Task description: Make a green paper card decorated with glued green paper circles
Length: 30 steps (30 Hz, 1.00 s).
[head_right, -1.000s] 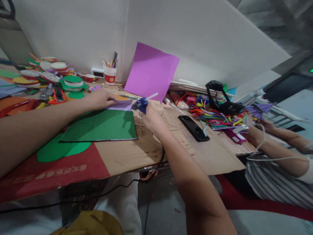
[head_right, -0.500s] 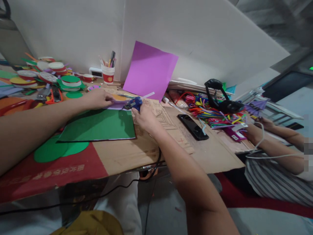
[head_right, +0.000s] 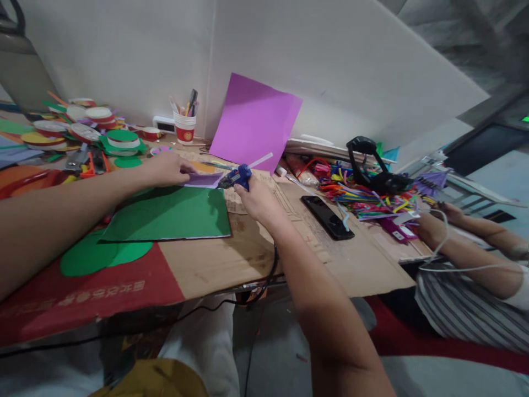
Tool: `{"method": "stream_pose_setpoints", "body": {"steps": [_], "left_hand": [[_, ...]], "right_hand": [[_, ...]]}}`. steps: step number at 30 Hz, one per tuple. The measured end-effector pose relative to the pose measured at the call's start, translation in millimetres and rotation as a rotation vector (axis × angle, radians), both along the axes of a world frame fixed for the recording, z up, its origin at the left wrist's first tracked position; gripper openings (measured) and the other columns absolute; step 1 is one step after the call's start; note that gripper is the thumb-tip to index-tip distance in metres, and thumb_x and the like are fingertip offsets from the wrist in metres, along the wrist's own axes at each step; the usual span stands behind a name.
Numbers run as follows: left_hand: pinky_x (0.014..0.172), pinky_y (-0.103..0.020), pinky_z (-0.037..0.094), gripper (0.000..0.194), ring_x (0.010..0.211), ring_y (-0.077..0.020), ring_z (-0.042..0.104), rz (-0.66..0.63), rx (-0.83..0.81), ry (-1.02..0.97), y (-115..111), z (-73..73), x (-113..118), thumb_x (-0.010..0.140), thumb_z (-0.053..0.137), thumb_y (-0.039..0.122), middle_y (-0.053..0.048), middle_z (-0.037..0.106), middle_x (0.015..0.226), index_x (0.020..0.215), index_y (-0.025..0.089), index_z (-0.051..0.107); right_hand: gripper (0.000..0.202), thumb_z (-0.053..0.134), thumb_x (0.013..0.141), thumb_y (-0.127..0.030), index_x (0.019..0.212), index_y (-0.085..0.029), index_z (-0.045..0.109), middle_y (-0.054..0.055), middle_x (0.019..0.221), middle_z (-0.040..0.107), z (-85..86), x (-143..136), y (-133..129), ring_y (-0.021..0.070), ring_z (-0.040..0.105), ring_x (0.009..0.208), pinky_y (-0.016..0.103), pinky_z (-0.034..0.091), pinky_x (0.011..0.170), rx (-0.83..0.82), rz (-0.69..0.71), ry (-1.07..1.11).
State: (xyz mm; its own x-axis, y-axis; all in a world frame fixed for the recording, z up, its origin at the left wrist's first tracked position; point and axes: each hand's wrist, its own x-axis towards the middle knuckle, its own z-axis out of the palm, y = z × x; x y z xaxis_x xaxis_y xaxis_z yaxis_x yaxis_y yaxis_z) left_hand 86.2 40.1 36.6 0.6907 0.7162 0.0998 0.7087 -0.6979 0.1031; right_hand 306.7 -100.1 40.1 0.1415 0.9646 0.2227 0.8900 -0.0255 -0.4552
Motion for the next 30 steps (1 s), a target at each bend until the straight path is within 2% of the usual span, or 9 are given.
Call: {"method": "stream_pose_setpoints", "body": {"steps": [5, 12, 19, 25, 30], "left_hand": [[0.080, -0.028, 0.045, 0.045, 0.088, -0.0208, 0.064, 0.006, 0.005, 0.006, 0, 0.5, 0, 0.074, 0.051, 0.024, -0.003, 0.074, 0.100, 0.114, 0.023, 0.071], [0.073, -0.029, 0.044, 0.044, 0.085, -0.0211, 0.064, -0.010, 0.054, 0.021, 3, -2.4, 0, 0.076, 0.049, 0.025, -0.005, 0.073, 0.103, 0.114, 0.022, 0.071], [0.069, -0.029, 0.044, 0.043, 0.081, -0.0211, 0.064, -0.006, 0.050, 0.003, 3, -3.2, -1, 0.075, 0.050, 0.025, -0.004, 0.074, 0.099, 0.112, 0.025, 0.072], [0.072, -0.027, 0.044, 0.043, 0.082, -0.0203, 0.064, -0.014, 0.045, 0.005, 3, -2.4, -1, 0.075, 0.049, 0.025, -0.004, 0.074, 0.098, 0.111, 0.023, 0.072], [0.069, -0.028, 0.043, 0.041, 0.079, -0.0206, 0.063, -0.026, 0.056, 0.002, 6, -3.8, -2, 0.077, 0.046, 0.025, -0.005, 0.074, 0.092, 0.108, 0.022, 0.073]], "right_hand": [[0.022, 0.049, 0.090, -0.032, 0.099, -0.015, 0.061, 0.008, 0.084, 0.069, -5.1, -1, 3, 0.0195, 0.063, 0.076, 0.029, 0.044, 0.069, -0.009, -0.006, 0.078], [0.024, 0.048, 0.091, -0.030, 0.105, -0.014, 0.060, 0.012, 0.093, 0.069, -1.8, -3, 1, 0.0227, 0.063, 0.087, 0.031, 0.044, 0.075, 0.025, -0.025, -0.061], [0.026, 0.047, 0.092, -0.032, 0.109, -0.015, 0.058, 0.014, 0.104, 0.067, 1.2, -11, -2, 0.0237, 0.062, 0.090, 0.031, 0.044, 0.074, 0.024, -0.014, -0.141], [0.028, 0.048, 0.092, -0.032, 0.108, -0.014, 0.061, 0.015, 0.102, 0.068, 6.3, -8, -6, 0.0263, 0.062, 0.095, 0.032, 0.043, 0.076, 0.004, -0.072, -0.221], [0.026, 0.048, 0.091, -0.032, 0.106, -0.014, 0.061, 0.014, 0.104, 0.068, -0.1, -13, 1, 0.0254, 0.063, 0.097, 0.031, 0.045, 0.077, 0.050, -0.069, -0.184]]}}
